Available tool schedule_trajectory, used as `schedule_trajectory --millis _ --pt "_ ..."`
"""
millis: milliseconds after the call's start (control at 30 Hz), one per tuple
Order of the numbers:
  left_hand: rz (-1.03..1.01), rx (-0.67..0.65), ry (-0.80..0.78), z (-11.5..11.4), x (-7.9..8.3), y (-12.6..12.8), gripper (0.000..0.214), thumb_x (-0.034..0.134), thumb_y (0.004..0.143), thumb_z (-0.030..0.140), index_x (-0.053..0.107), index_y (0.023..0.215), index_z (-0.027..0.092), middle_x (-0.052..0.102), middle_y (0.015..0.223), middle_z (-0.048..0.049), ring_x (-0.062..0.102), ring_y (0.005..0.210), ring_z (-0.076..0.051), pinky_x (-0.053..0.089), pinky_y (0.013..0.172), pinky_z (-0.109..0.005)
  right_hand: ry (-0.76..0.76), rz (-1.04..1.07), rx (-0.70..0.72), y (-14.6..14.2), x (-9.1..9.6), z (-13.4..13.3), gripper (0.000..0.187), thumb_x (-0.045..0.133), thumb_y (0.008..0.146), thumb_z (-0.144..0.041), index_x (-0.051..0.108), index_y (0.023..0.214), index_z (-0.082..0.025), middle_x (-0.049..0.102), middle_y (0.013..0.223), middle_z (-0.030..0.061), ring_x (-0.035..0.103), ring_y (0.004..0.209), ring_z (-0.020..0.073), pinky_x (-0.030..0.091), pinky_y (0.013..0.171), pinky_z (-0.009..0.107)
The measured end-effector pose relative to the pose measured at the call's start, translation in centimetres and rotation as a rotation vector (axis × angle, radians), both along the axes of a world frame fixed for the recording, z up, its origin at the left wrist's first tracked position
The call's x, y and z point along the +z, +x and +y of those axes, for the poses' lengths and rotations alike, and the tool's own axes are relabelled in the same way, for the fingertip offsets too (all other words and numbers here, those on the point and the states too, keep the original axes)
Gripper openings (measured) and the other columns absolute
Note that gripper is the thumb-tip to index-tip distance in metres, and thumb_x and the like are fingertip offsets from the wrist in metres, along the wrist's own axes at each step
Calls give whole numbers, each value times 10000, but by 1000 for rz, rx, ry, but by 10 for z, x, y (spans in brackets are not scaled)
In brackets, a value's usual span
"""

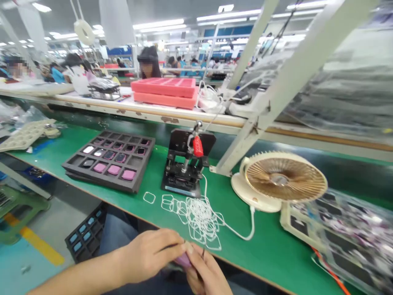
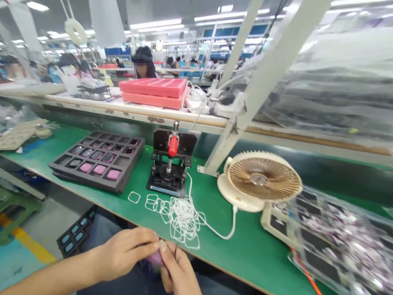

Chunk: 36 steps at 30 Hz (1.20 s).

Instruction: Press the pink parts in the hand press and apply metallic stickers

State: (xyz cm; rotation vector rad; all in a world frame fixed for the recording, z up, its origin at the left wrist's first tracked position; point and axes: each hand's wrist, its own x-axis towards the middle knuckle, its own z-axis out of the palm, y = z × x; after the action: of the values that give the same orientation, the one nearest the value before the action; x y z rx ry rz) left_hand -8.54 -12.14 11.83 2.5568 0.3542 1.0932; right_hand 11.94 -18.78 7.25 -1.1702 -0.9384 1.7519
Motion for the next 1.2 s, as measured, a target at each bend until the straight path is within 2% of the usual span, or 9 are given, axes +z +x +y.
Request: schedule_trajectory --millis 167,300,400,600,833,933,1000,1067,1200 --pt "-195 104 -80 25 3 -3 323 544 1006 38 670 1272 172 816 1044 -125 761 946 -234 648 865 -385 563 -700 -162 31 62 45 569 546 1042 -687 694 774 -207 654 713 43 601 662 192 495 634 294" --pt "-145 276 -242 62 6 21 159 570 1051 169 721 1086 201 800 1015 -92 724 974 -243 591 911 -421 1203 -1084 -540 55 150 121 351 591 1078 -468 710 1330 -254 732 1311 95 729 1033 250 588 840 341" --pt "-12 273 -235 95 4 46 119 645 1026 222 745 1086 195 801 1142 -106 721 1111 -276 549 1030 -455 1480 -1262 -406 56 176 167 435 570 1100 -434 595 1495 -255 647 1501 101 716 1217 255 616 775 304" --pt "133 329 -239 130 -16 66 154 718 952 185 770 1096 176 809 1109 -125 752 1080 -299 585 986 -442 1669 -1376 -429 54 167 201 252 550 1127 -305 693 1329 -260 767 1323 46 800 855 152 551 627 224" --pt "85 344 -320 125 -20 59 135 726 937 170 777 1058 196 810 1091 -102 740 1085 -283 579 1006 -421 1491 -1194 -848 42 239 221 317 568 1101 -416 697 1286 -192 811 1089 91 788 940 254 596 786 336" --pt "-10 381 -369 112 -12 36 156 629 1011 190 769 1081 199 794 1100 -95 725 1066 -256 571 993 -404 1515 -1184 -833 48 206 196 279 529 1117 -392 729 1091 -200 792 974 70 747 811 191 566 744 300" --pt "-76 429 -418 98 -10 13 186 595 1043 228 773 1098 211 791 1108 -89 725 1062 -248 575 970 -394 1505 -1236 -532 52 153 171 306 504 1126 -380 740 1024 -214 783 898 44 716 725 152 538 667 257" --pt "-145 475 -498 81 -13 -8 196 621 1043 269 787 1141 236 800 1116 -75 740 1055 -244 587 951 -380 1276 -1404 -167 55 97 155 329 454 1144 -353 754 1118 -220 803 1063 53 753 851 157 542 674 243" --pt "-194 511 -556 58 -18 -26 186 677 1019 295 820 1136 273 820 1109 -57 762 1049 -244 605 952 -370 1050 -1526 37 55 40 170 365 531 1075 -244 664 1413 -214 691 1442 106 769 1024 231 585 708 280"
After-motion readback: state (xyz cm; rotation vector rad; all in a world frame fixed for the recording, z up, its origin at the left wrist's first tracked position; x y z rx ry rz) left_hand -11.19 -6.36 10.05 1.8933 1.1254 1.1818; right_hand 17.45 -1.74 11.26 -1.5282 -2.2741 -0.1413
